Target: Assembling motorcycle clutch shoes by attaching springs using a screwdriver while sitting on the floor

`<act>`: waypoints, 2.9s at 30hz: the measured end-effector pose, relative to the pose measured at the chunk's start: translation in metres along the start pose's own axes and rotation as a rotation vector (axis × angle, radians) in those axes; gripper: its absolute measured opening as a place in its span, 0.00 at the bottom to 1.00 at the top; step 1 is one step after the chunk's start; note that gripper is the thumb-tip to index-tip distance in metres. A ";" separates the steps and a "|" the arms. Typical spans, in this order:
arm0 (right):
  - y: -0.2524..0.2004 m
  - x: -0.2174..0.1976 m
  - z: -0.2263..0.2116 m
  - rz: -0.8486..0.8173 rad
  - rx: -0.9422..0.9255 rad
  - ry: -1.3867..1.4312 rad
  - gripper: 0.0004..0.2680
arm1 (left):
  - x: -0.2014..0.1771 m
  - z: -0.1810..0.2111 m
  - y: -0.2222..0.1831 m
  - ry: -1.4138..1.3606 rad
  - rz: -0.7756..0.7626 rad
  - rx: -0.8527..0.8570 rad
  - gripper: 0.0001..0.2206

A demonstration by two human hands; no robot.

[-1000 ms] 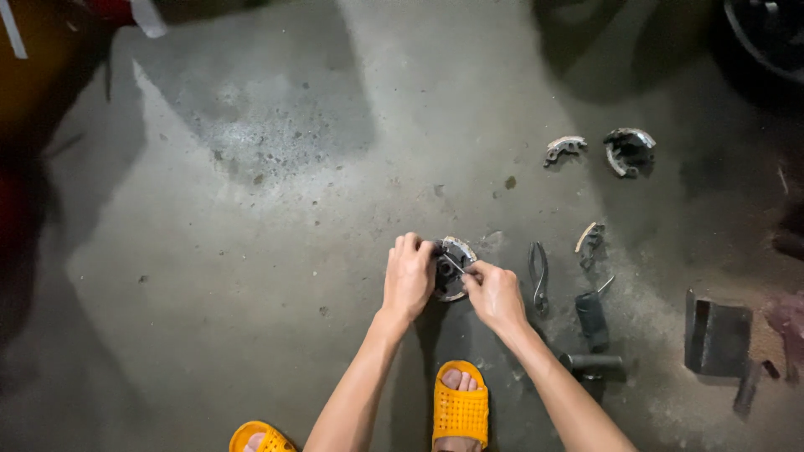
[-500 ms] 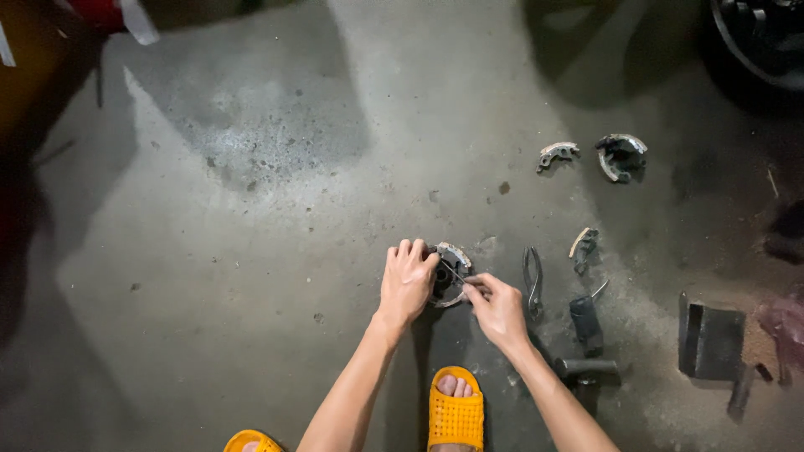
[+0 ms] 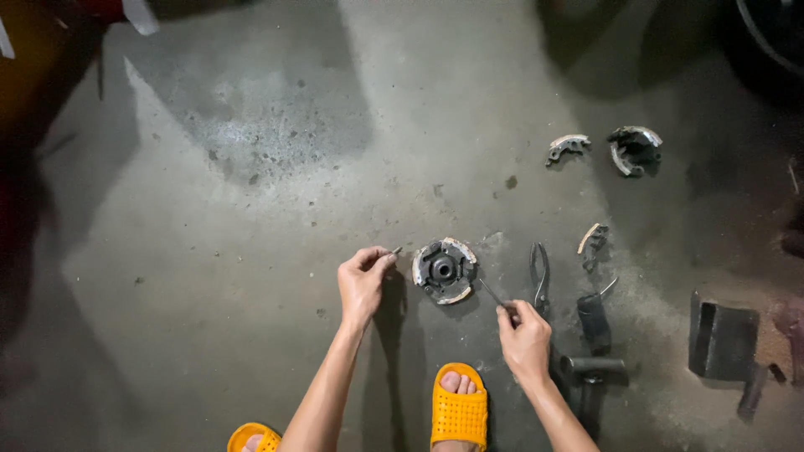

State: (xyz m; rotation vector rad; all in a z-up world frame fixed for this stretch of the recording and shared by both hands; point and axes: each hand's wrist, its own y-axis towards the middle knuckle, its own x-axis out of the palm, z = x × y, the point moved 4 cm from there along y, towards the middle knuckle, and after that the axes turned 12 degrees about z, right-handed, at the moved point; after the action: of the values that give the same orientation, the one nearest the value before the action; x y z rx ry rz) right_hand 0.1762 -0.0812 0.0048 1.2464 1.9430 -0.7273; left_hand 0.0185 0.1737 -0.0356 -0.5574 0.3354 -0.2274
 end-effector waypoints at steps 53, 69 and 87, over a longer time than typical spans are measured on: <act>0.007 0.088 -0.030 -0.251 0.297 0.444 0.17 | 0.057 0.022 -0.047 0.185 0.112 0.643 0.07; 0.015 -0.008 0.019 -0.073 -0.011 -0.069 0.09 | 0.084 0.035 -0.029 0.438 -0.117 1.061 0.08; 0.064 -0.014 0.033 0.030 -0.059 -0.345 0.08 | 0.111 0.037 -0.044 0.910 -0.033 1.302 0.02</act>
State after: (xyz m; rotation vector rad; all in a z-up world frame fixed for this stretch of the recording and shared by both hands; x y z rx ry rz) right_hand 0.2479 -0.0898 -0.0090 1.0354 1.6489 -0.8050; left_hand 0.1293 0.1220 -0.0098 0.8781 0.9408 -0.6553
